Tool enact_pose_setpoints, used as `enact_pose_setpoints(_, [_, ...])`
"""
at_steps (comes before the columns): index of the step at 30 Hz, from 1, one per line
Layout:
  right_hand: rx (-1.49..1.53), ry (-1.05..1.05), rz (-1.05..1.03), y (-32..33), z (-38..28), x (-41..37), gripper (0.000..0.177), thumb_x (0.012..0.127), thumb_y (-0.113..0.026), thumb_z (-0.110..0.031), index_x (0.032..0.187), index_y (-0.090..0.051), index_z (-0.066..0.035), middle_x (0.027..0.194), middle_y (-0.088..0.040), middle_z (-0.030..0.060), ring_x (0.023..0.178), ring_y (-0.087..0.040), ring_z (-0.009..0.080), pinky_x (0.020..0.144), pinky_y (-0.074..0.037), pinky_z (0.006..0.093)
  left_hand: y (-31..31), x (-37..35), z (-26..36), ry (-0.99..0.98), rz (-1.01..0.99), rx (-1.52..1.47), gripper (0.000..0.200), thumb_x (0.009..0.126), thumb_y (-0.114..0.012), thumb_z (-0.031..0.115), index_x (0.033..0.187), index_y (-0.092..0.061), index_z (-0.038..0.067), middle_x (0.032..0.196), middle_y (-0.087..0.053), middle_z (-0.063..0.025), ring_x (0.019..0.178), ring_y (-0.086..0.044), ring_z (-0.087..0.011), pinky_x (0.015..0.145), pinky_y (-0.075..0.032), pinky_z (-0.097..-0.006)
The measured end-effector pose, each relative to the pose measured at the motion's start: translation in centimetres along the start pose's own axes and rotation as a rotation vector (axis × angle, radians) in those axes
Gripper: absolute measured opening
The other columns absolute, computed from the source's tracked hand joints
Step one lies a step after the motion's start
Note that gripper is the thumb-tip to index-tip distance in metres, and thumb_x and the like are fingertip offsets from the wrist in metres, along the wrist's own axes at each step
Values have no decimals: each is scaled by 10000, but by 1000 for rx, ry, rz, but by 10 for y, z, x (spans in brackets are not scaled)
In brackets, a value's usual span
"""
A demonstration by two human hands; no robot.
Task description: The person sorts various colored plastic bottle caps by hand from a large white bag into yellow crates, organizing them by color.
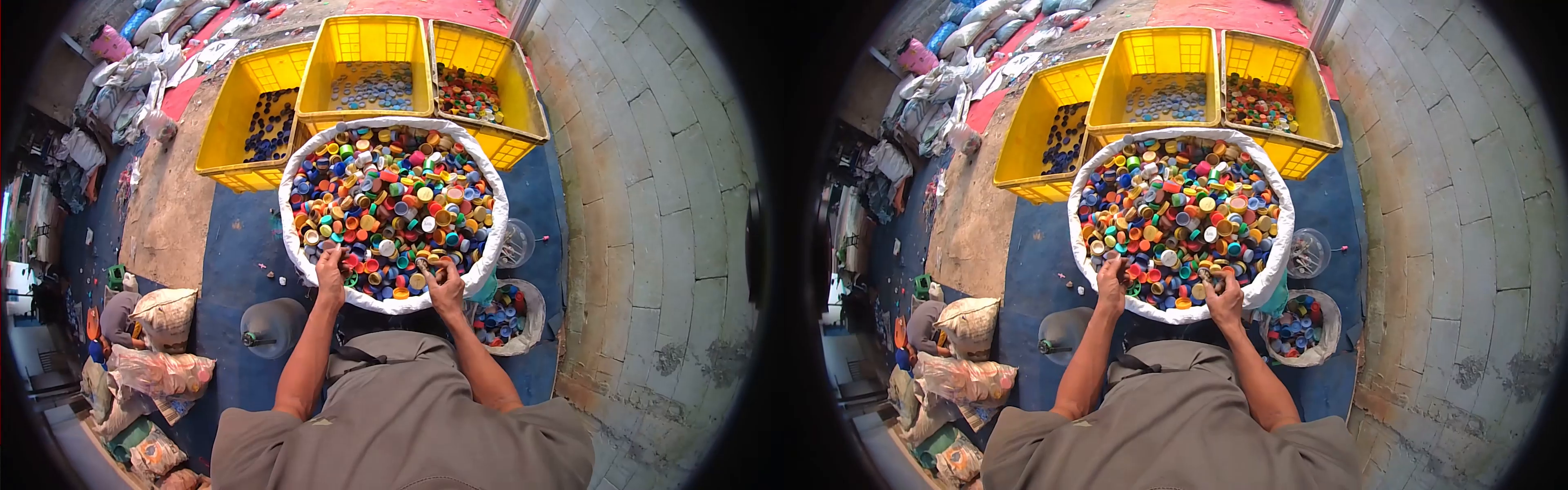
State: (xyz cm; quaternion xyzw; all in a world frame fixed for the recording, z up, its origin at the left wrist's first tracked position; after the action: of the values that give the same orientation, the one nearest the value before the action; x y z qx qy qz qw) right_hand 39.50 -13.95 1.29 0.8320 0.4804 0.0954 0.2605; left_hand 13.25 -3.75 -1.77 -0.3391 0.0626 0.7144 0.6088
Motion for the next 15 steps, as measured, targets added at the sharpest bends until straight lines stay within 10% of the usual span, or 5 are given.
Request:
enact_pose_setpoints(6, [-86, 324, -62, -51, -17, 2, 152, 743, -649, -50, 887, -627, -6, 635, -541, 82, 597, -543, 210, 585, -457, 340, 25, -20, -12, -15, 16, 52, 162, 936, -582, 212, 876, -602, 64, 739, -584, 13, 520, -427, -28, 476, -377, -186])
enact_pose_setpoints(15, [-297, 492, -193, -84, -52, 22, 703, 678, -749, -77, 1294, -419, 2, 1125, -570, 166, 1054, -515, 344, 914, -397, 423, 51, -33, -14, -45, 23, 180, 169, 922, -590, 187, 920, -589, 18, 774, -604, -23, 529, -455, -35, 475, -379, -191])
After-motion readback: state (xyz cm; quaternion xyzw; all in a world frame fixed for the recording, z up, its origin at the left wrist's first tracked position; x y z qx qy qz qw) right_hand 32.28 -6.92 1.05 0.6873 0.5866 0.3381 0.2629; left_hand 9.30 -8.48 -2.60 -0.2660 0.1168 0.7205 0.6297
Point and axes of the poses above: each hand's wrist, its own x-axis towards the middle knuckle, its own y-axis out of the back of the hand, z = x × y, the point moved 6 cm from there along x, towards the middle knuckle
